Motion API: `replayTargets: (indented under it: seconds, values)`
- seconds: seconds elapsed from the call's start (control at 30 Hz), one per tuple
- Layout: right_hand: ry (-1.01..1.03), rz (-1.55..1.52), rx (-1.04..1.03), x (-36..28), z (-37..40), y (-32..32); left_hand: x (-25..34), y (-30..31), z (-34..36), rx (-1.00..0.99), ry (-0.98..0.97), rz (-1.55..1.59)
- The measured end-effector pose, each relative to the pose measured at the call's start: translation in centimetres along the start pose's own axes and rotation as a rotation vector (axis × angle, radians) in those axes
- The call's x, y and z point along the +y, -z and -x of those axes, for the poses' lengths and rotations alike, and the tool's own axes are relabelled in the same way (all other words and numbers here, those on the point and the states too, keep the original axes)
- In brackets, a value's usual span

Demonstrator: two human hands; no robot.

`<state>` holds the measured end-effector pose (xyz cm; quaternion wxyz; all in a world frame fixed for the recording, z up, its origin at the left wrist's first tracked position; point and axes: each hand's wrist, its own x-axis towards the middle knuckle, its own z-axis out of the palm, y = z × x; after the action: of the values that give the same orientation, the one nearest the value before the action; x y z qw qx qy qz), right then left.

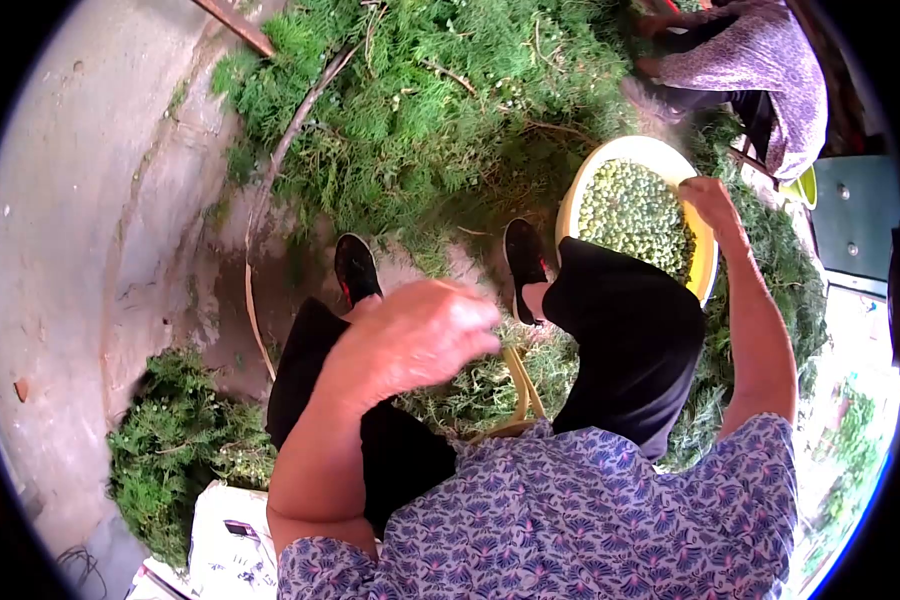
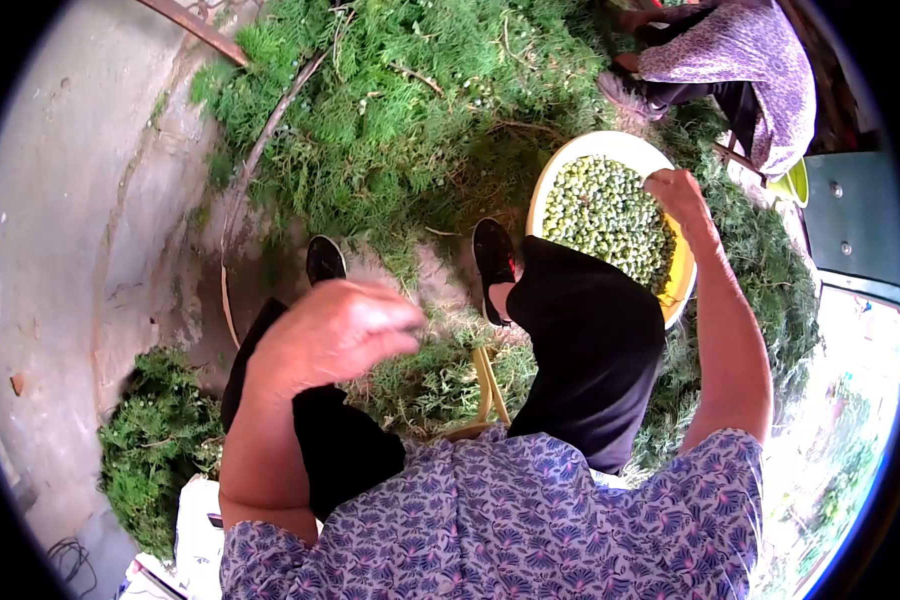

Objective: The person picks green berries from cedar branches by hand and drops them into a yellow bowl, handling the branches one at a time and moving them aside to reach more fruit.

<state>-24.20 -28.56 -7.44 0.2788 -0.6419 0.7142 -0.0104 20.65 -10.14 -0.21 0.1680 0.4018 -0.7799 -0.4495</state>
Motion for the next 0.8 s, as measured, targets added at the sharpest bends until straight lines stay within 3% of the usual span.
replayTargets:
  seconds: [0.03,0.1,0.13,0.17,0.23,0.3,0.33,0.37,0.47,0.63,0.7,0.73,0.77,0.8]
  values:
    - [0.043,0.109,0.028,-0.3,-0.7,-0.2,-0.2,1.1,0.5,0.135,0.067,-0.097]
    - [0.399,0.223,0.039,-3.3,-2.8,-1.9,-0.4,3.2,1.3,0.550,0.336,-0.355]
    - [0.483,0.246,-0.008,-5.3,-4.0,-3.4,-1.8,3.2,2.1,0.846,0.403,-0.262]
    - [0.506,0.110,-0.023,-6.2,-5.6,-6.1,-1.7,4.0,1.8,1.171,0.275,0.110]
    - [0.666,0.295,-0.102,-11.7,-7.2,-10.8,-1.4,5.6,2.9,1.455,0.139,0.650]
    - [0.719,0.265,-0.215,-17.4,-6.9,-15.1,-2.8,6.4,4.8,1.505,0.272,0.955]
    - [0.714,0.146,-0.224,-18.6,-7.2,-18.1,-2.9,6.4,5.1,1.519,0.275,0.950]
    - [0.612,0.173,-0.280,-20.0,-7.4,-21.2,-2.9,6.5,5.2,1.576,0.321,0.989]
    - [0.636,0.286,-0.416,-22.0,-7.9,-29.0,-2.8,6.3,6.1,1.612,0.308,1.039]
    - [0.485,0.104,-0.301,-24.1,-9.7,-35.9,-2.7,6.4,6.6,1.613,0.317,1.078]
    - [0.422,0.105,-0.087,-24.4,-8.3,-38.0,-3.1,6.3,7.0,1.610,0.317,1.064]
    - [0.312,0.329,-0.245,-26.3,-7.2,-37.3,-3.2,6.4,7.0,1.599,0.304,1.090]
    - [0.299,0.413,-0.275,-27.0,-6.7,-37.9,-3.2,6.4,7.1,1.589,0.290,1.115]
    - [0.288,0.274,-0.187,-27.9,-6.8,-38.2,-3.2,6.4,7.2,1.591,0.277,1.136]
